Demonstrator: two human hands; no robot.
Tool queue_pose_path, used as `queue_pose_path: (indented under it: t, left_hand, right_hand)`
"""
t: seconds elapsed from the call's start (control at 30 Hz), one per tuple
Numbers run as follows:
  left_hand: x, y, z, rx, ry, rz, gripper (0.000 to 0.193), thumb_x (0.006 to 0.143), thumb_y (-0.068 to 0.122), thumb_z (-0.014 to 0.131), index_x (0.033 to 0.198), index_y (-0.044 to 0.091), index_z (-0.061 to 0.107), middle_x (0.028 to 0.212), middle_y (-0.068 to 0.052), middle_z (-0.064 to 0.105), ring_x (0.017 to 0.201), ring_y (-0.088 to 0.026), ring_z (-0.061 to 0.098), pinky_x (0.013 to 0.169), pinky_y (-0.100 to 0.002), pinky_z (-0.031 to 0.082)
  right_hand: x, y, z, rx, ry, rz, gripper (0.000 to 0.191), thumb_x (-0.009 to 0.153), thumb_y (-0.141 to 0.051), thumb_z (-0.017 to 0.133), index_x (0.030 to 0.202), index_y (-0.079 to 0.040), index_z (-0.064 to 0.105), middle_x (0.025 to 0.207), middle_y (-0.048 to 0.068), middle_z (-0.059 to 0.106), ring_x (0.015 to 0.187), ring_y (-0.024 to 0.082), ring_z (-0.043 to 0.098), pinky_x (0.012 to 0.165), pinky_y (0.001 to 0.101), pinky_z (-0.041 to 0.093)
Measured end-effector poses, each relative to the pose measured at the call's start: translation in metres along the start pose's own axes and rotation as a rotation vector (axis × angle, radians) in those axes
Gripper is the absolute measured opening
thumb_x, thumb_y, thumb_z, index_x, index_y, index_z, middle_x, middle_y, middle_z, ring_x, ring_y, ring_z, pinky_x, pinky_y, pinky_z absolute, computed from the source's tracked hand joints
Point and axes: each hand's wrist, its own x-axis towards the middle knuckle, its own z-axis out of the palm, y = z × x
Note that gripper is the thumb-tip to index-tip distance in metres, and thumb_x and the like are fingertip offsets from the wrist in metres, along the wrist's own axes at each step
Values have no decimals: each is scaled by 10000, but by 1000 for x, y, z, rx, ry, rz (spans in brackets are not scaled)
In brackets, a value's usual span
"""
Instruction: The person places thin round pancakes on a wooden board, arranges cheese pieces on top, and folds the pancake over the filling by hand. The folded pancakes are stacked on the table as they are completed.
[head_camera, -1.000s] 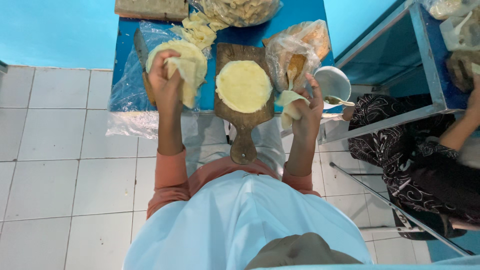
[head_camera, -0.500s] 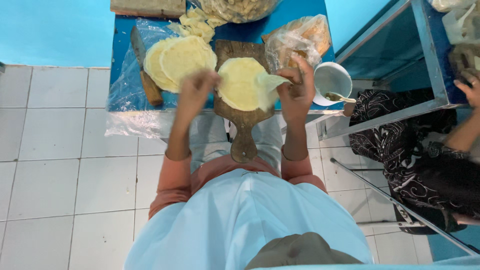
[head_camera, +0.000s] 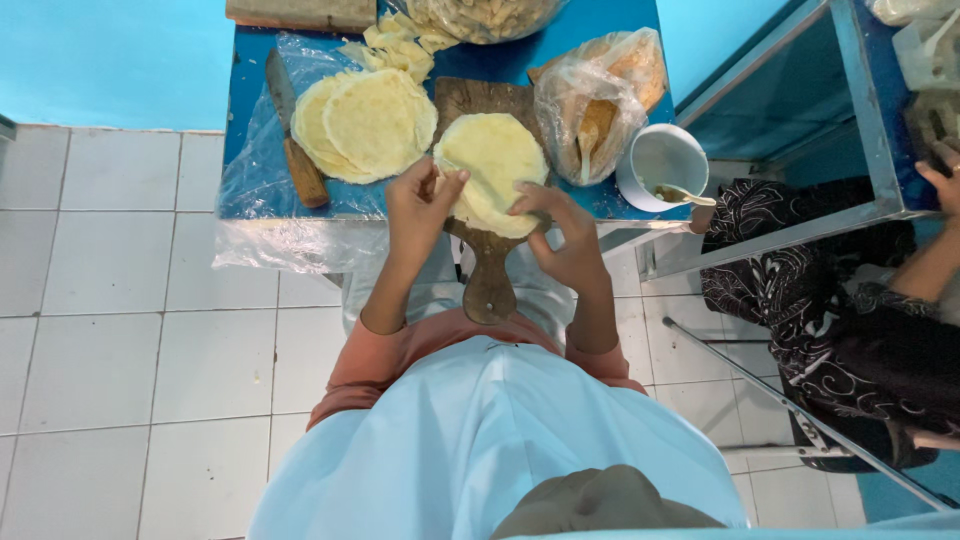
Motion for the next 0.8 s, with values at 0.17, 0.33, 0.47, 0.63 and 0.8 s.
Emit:
queue_pose_path:
  t: [0.17,0.33,0.47,0.63,0.8]
  left_hand:
    - [-2,2,8,-459,-174,-70,211,975,24,705,1160,-49,636,1006,-5,704,897,-26,640,751,-187,527]
    - [-19,19,16,-322,-241,61,244,980,3,679,1203,-77,624,1054,-4,626,965,-25,606,790,-192,528]
    - [-29,42,14,80,-202,209,223,921,-35,708,1135,-71,656,873,-28,512,758,-72,475,642,-221,422]
    - [-32,49,12,54,-200,249,145,900,-53,665,1044,-43,658,877,-28,532,742,-75,471,643,-225,411]
    - [-24,31,12,-138,-222,111,74,927,-54,645,998,-37,659,872,4,555,781,-48,494,688,-218,405]
  right_hand:
    - [1,-4,13,296,59,78,406,936,143,624,1312,-10,616,1302,127,692,1179,242,688,1092,383,546]
    - [1,-6,38,356,208,159,611,887,55,808,1422,-1,519,1216,120,666,1108,162,683,970,307,583]
    - [1,-4,44,530,279,298,597,910,59,781,1440,-16,515,1109,81,665,1010,118,698,882,257,595]
    - [-5,7,40,521,313,333,604,945,84,748,1481,-7,484,1036,84,675,975,109,672,882,247,571]
    - [-5,20,42,676,377,327,615,971,103,693,1516,3,428,1053,82,641,974,116,652,904,252,554]
